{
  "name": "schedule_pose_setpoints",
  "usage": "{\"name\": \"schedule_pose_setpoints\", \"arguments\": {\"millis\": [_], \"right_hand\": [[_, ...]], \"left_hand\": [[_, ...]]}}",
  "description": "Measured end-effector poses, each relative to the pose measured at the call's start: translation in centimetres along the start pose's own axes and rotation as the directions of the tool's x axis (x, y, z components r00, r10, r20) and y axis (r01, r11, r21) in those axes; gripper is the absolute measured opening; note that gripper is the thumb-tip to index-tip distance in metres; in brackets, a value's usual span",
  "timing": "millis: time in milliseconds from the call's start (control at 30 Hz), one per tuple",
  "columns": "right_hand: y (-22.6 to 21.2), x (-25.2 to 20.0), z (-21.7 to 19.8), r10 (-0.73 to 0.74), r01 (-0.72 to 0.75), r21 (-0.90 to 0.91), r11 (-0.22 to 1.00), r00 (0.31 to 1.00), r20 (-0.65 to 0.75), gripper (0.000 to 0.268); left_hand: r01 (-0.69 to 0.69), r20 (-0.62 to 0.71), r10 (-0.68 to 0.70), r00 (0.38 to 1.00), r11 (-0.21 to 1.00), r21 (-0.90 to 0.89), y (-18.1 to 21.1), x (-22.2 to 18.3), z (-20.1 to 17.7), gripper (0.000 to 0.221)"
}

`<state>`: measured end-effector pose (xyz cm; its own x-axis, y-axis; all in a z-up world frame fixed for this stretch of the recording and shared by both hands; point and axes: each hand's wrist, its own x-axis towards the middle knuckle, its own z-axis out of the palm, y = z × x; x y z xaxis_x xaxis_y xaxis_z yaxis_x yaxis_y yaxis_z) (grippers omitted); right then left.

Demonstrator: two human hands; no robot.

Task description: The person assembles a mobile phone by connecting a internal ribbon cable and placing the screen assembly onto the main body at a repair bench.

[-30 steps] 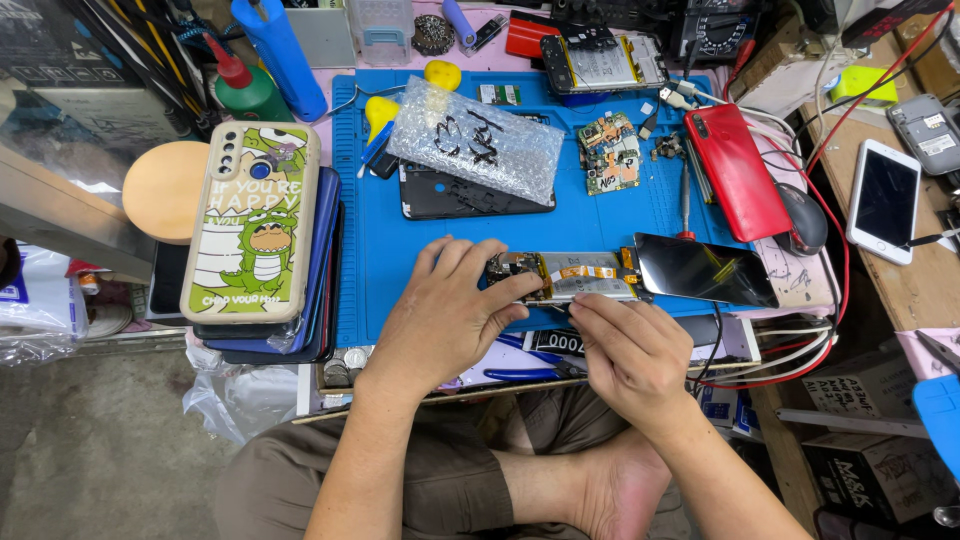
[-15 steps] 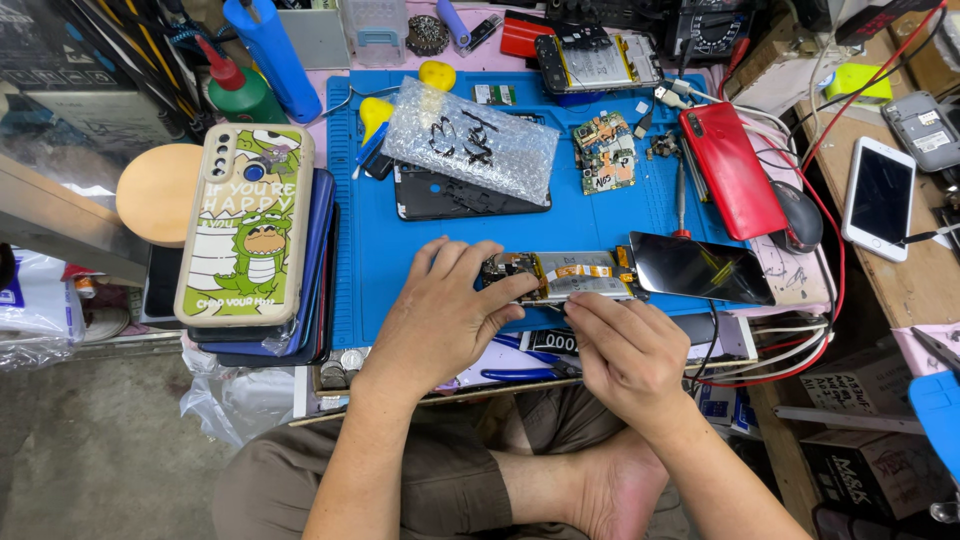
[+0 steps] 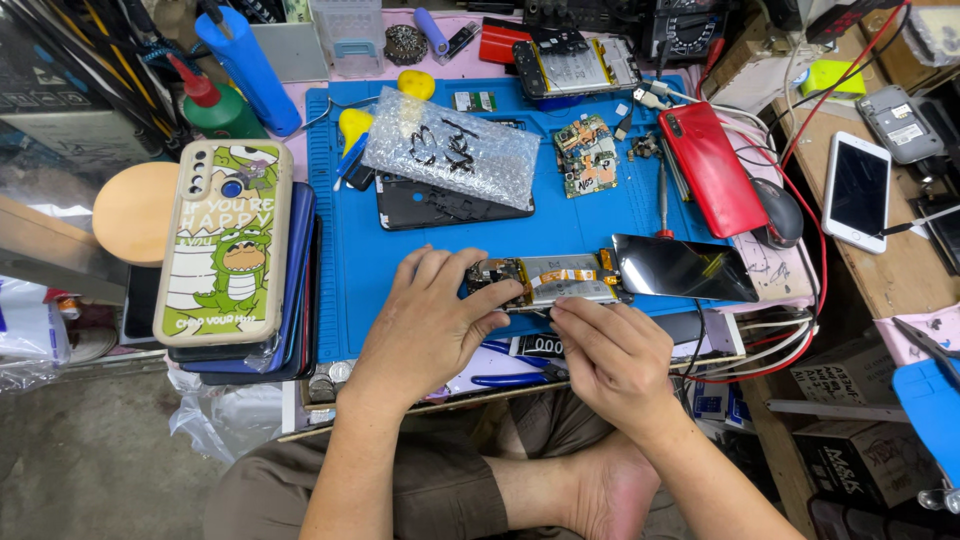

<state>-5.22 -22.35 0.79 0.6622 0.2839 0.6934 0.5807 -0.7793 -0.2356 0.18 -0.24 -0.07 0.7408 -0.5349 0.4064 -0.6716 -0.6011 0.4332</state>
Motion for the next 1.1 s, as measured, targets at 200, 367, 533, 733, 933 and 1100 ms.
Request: {"name": "schedule_pose_setpoints", "arguments": {"millis": [200, 367, 533, 733, 933, 1100], "right_hand": [[0.0, -0.3, 0.1, 0.000, 0.000, 0.009, 1.000, 1.000, -0.019, 0.024], [0.1, -0.7, 0.2, 0.007, -0.007, 0.008, 1.000, 1.000, -0.014, 0.025], [0.1, -1.2, 0.2, 0.024, -0.024, 0.019, 1.000, 1.000, -0.005, 0.026], [0.2, -1.7, 0.4, 0.040, -0.040, 0.041, 0.998, 0.999, 0.010, 0.025], [0.3, -2.0, 0.6, 0.051, -0.052, 0.056, 0.997, 0.999, 0.008, 0.024], [0.2, -2.1, 0.7, 0.062, -0.063, 0.059, 0.996, 0.998, 0.019, 0.023]], "left_hand": [[0.015, 0.019, -0.015, 1.000, 1.000, 0.017, 0.1, 0.0, 0.1, 0.038], [0.017, 0.036, -0.018, 0.999, 0.999, 0.029, 0.3, -0.1, 0.0, 0.039], [0.004, 0.042, -0.006, 0.999, 0.999, 0.050, 0.5, 0.0, -0.1, 0.040], [0.001, 0.044, -0.005, 0.999, 0.997, 0.071, 0.7, 0.0, -0.1, 0.039], [-0.006, 0.041, 0.003, 0.999, 0.997, 0.073, 0.9, 0.0, -0.3, 0.041], [-0.002, 0.053, -0.001, 0.999, 0.998, 0.069, 0.8, 0.0, -0.4, 0.040]]}}
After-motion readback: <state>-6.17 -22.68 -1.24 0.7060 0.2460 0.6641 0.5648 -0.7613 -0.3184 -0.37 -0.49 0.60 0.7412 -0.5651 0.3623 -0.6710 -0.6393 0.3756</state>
